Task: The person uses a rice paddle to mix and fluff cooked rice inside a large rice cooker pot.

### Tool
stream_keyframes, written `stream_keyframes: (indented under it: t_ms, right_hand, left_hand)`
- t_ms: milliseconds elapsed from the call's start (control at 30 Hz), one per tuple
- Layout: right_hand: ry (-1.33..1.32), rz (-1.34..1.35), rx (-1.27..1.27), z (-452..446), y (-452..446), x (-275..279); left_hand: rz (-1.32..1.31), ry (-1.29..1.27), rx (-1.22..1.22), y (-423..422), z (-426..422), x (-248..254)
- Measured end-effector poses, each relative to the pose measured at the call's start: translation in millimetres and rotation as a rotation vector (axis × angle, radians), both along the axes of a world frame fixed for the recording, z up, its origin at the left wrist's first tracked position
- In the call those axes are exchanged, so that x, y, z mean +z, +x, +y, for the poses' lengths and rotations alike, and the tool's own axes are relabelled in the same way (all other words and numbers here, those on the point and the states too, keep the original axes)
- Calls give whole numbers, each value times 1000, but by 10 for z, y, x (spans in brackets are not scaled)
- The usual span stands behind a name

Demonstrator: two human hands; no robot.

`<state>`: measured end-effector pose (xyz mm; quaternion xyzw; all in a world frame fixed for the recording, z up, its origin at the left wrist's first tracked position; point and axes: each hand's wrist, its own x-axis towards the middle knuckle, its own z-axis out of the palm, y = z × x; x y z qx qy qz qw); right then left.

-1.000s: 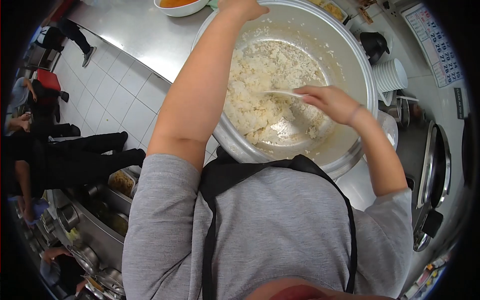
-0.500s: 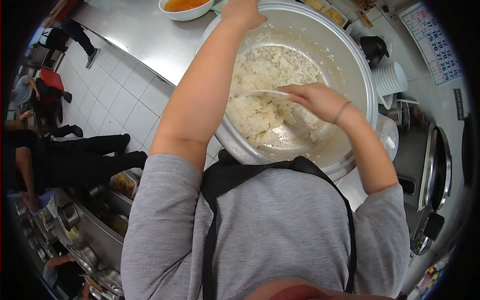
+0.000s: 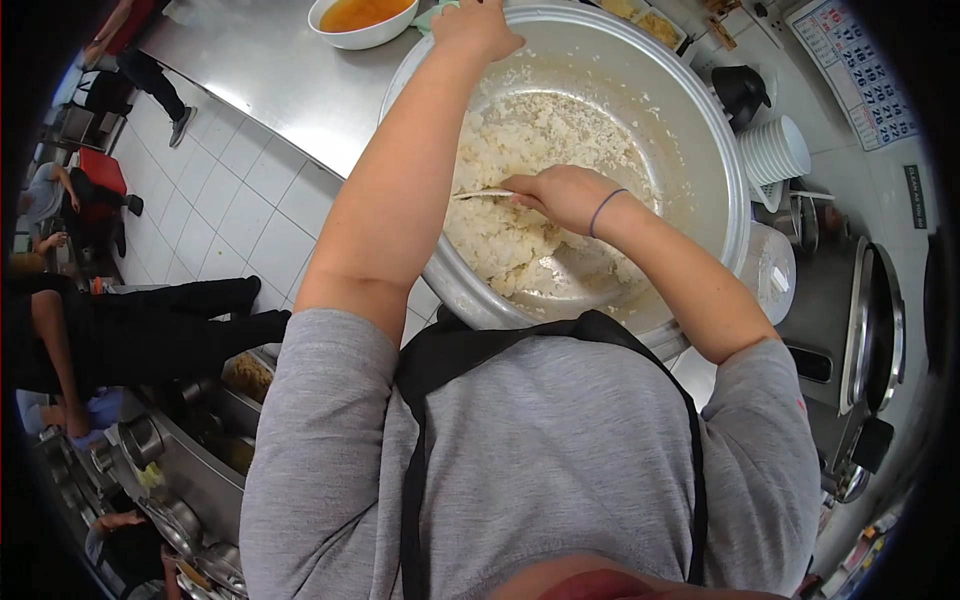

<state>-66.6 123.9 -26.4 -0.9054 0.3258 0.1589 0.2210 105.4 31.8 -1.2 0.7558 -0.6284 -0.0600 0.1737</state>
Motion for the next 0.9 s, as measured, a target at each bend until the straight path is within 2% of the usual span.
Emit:
stream_keyframes:
  t_ms: [100, 200, 267, 333, 433, 733, 833, 900]
  right_hand:
    - [11, -82, 38, -103, -170, 43]
    - [87, -148, 10, -264, -385, 411]
    - [61, -53, -184, -276, -472, 661]
    - [28, -78, -148, -333, -475, 413]
    - [-34, -70, -90, -310, -281, 161]
    - [44, 108, 85, -550, 265, 52]
    - [132, -52, 68, -526, 53, -222]
    - [156, -184, -78, -310, -163, -253]
  left_hand:
    - [-8, -14, -35, 74, -28, -52]
    - [-4, -15, -55, 112, -50, -90]
    - [-15, -24, -49, 103, -46, -68]
    - [48, 48, -13, 50, -16, 21]
    - [63, 19, -15, 41, 4, 29]
    - [17, 11, 49, -30, -40, 36]
    - [13, -31, 8, 23, -43, -19]
    - [9, -38, -11, 52, -43, -55]
